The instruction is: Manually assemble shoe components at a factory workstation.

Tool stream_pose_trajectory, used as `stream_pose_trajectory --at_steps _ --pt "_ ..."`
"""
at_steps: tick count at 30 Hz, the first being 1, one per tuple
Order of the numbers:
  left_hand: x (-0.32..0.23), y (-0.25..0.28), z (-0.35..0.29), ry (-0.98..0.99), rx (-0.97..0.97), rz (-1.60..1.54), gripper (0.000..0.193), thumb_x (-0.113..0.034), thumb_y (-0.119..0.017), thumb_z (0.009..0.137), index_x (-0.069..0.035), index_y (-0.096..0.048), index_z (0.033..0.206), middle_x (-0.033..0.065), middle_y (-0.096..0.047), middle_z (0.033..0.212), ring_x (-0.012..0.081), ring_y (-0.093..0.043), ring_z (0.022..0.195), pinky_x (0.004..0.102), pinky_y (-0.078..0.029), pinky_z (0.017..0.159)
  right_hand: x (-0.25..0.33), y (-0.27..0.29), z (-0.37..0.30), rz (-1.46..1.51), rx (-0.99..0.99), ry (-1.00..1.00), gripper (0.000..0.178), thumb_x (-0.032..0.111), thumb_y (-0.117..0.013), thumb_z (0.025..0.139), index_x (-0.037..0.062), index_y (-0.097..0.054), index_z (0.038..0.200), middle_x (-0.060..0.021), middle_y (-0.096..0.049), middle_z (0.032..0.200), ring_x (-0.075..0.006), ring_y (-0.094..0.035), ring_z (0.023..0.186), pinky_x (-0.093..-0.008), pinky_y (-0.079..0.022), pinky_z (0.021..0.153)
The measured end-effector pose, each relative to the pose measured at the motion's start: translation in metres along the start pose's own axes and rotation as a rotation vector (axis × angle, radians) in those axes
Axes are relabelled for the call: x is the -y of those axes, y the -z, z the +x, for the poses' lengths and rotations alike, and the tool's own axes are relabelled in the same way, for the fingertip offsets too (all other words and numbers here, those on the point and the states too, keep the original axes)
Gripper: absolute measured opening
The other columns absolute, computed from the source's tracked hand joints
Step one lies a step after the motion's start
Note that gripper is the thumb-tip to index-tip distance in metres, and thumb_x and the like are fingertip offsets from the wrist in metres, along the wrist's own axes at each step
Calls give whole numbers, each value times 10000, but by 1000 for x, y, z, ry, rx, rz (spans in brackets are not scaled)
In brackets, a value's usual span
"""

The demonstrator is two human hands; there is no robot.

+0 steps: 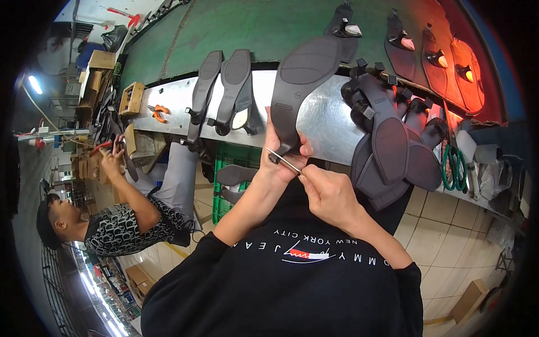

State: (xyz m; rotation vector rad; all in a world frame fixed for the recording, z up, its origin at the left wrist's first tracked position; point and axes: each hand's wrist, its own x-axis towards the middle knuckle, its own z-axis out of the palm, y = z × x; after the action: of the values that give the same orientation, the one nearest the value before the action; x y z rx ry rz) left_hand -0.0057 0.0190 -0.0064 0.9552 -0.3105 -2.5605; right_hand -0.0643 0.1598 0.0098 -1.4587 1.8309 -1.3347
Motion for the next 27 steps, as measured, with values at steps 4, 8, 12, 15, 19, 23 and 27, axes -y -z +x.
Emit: stream_pose_trajectory --at_steps 4,8,12,15,19,23,27 --pt "-3 -5 17 67 -169 27 617 -726 -458 797 -120 -523 897 68 -542 671 197 -549 546 299 -460 478 3 -22 -16 11 262 204 68 76 -617 771 88 -552 788 -86 -552 649 -277 -599 603 -376 -475 539" --pt "-15 1 10 78 -187 3 646 -746 -399 809 -121 -539 893 68 -557 699 197 -554 563 289 -453 507 -4 13 0 109 -119 -26 46 40 -567 852 28 -574 809 -100 -565 629 -219 -563 505 -312 -426 478" --pt "0 -1 -1 59 -122 47 646 -728 -377 832 -112 -558 908 58 -583 717 177 -574 567 267 -450 510 5 20 19 225 -228 10 204 14 -612 821 -4 -618 1024 -53 -540 648 -114 -476 486 -252 -375 463" --pt "6 10 1 -15 76 246 571 -599 -416 908 -46 -558 906 86 -598 685 202 -595 565 307 -478 506 15 27 27 193 -94 -69 480 18 -676 757 18 -569 1225 1 -500 753 -33 -400 549 -184 -331 478" --pt "14 -7 -9 -216 87 355 365 -379 -454 974 -53 -588 880 53 -596 667 128 -582 554 251 -478 503 9 28 42 97 -143 22 606 51 -756 672 50 -571 1249 1 -445 757 -59 -372 532 -209 -313 465" --pt "14 -10 -12 -262 86 340 317 -357 -492 963 -70 -586 866 31 -589 696 100 -581 603 246 -473 527 0 23 48 72 -164 123 509 63 -764 682 54 -619 1170 -43 -496 763 -117 -426 563 -246 -367 483" --pt "21 -6 -6 -296 56 245 352 -345 -536 946 -39 -622 794 30 -577 704 85 -553 623 234 -442 539 -1 16 50 53 -181 178 373 24 -724 707 43 -664 1074 -68 -554 742 -150 -510 576 -261 -410 503"
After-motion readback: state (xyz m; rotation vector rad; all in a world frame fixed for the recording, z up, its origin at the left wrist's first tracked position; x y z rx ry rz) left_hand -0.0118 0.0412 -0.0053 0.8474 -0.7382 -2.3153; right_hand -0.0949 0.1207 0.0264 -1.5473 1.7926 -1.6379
